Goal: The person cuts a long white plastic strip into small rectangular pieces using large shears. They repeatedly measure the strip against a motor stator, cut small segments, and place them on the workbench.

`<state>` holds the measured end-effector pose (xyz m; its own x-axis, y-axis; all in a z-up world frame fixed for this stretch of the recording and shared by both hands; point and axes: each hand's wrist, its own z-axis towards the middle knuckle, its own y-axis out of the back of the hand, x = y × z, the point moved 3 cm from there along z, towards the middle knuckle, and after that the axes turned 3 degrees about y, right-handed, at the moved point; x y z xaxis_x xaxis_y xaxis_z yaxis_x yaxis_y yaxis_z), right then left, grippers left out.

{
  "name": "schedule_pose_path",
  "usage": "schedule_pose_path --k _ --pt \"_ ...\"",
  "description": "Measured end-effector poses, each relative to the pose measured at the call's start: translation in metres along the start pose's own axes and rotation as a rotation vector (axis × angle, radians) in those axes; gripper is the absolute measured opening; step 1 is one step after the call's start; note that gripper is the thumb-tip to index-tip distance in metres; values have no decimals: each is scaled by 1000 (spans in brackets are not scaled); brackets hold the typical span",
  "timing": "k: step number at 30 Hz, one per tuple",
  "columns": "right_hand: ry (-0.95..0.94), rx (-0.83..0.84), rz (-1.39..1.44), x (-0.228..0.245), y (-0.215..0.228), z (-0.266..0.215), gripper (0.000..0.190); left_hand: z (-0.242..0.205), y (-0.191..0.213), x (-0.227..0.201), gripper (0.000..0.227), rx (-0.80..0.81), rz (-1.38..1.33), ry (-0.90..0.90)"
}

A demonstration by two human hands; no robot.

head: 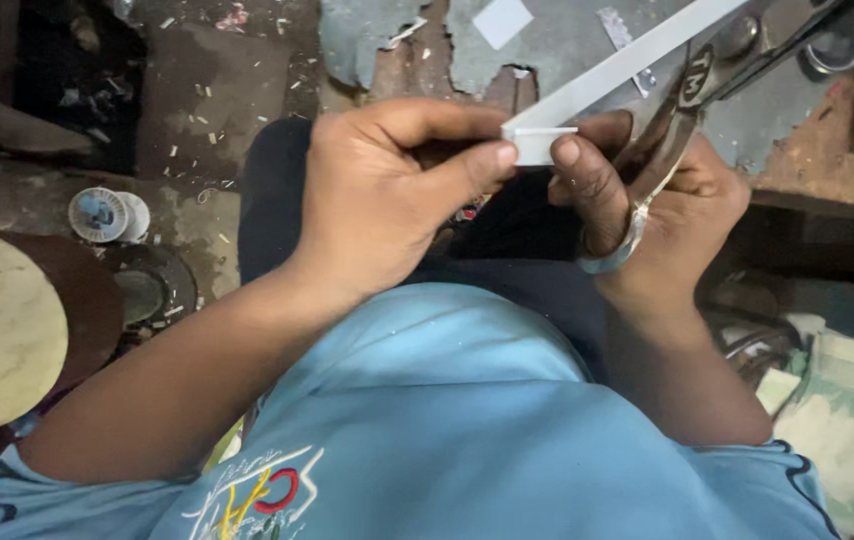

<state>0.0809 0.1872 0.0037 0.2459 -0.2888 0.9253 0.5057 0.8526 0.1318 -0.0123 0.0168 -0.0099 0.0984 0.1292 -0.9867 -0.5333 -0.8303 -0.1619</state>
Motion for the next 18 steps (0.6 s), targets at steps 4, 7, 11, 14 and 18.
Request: schedule_pose_path --k 4,7,11,14,18 --pt "49 13 32 5 -6 7 21 1 -1 -8 18 35 46 -35" --pt "105 -46 -120 -3 5 -4 17 3 -4 -8 15 25 -151 -115" --pt "72 81 -65 -33 15 -39 21 13 5 -6 15 -14 -238 -105" --pt "-81 325 -94 -76 13 -66 31 17 8 -7 14 -9 -301 -156" --pt "-46 551 -234 -109 24 -79 50 19 5 -4 15 -33 -286 -150"
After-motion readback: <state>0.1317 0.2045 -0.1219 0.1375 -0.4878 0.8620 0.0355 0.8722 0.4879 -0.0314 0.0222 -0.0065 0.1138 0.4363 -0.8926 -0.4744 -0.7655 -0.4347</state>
